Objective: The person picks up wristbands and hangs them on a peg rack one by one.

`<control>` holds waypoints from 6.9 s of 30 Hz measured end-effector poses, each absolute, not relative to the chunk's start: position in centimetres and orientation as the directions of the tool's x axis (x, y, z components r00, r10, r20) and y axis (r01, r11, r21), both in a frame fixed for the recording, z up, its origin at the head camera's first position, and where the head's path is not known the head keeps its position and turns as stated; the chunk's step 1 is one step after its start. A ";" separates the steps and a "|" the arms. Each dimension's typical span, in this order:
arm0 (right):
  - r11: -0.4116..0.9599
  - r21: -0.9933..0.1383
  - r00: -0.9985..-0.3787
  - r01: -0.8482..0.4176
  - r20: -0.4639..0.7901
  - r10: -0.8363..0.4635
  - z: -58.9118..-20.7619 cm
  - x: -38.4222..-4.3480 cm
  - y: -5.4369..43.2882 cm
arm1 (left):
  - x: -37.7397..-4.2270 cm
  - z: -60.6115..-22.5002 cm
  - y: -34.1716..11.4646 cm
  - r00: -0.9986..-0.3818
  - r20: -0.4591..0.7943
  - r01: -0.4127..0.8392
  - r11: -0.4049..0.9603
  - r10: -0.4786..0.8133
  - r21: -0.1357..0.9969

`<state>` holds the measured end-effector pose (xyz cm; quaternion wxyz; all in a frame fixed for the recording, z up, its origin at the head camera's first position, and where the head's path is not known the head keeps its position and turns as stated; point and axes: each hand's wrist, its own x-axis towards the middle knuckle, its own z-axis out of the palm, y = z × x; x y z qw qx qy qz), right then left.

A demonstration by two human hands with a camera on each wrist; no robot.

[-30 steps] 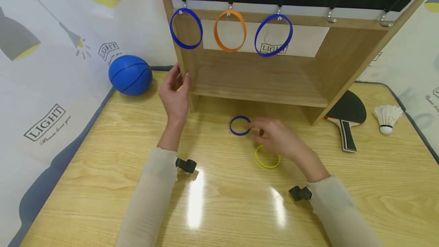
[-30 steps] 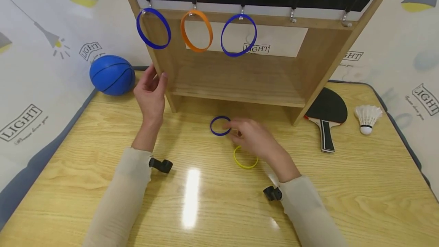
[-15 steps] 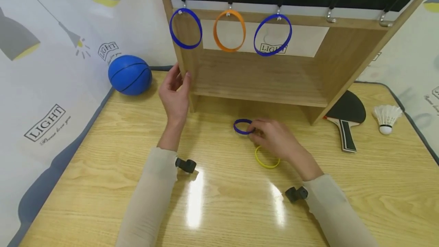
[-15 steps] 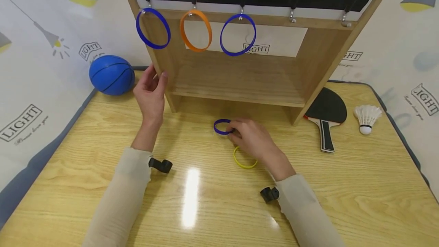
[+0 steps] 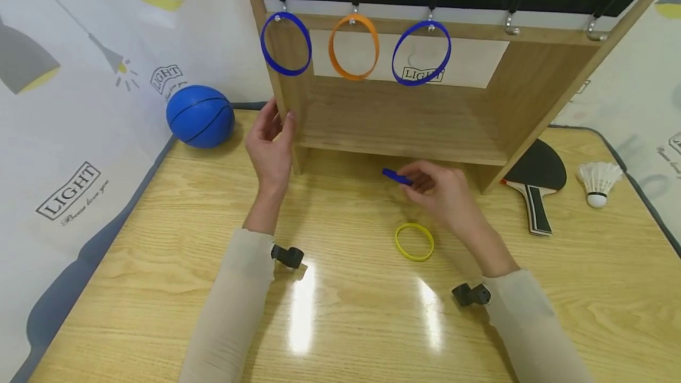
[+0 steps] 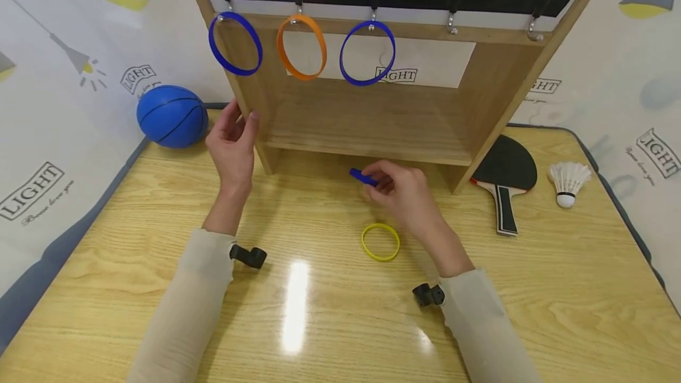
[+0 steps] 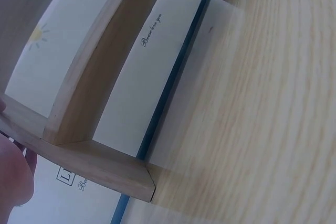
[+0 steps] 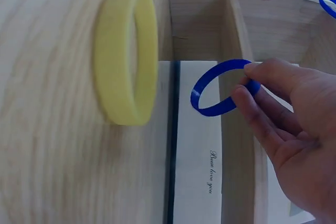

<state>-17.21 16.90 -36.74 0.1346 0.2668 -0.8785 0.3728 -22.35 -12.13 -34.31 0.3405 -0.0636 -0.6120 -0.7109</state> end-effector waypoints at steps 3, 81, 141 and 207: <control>0.572 -0.570 -0.805 -0.589 0.474 -0.356 -36.4 -17.1 17.1 | -22.3 -34.4 -12.1 -0.759 0.507 0.563 -0.020 -0.408 0.826; 0.345 -0.881 -0.931 -0.325 0.362 0.049 -27.9 -14.8 24.3 | -22.4 -34.3 -11.8 -0.767 0.496 0.553 -0.028 -0.407 0.833; 0.575 -0.592 -0.792 -0.565 0.193 -0.580 -33.0 -14.6 22.4 | -22.8 -34.3 -11.7 -0.748 0.509 0.590 -0.077 -0.425 0.803; -0.089 -0.795 -0.729 -0.599 0.496 0.473 -21.6 -16.7 27.8 | -22.5 -34.8 -11.8 -0.759 0.484 0.566 -0.075 -0.436 0.821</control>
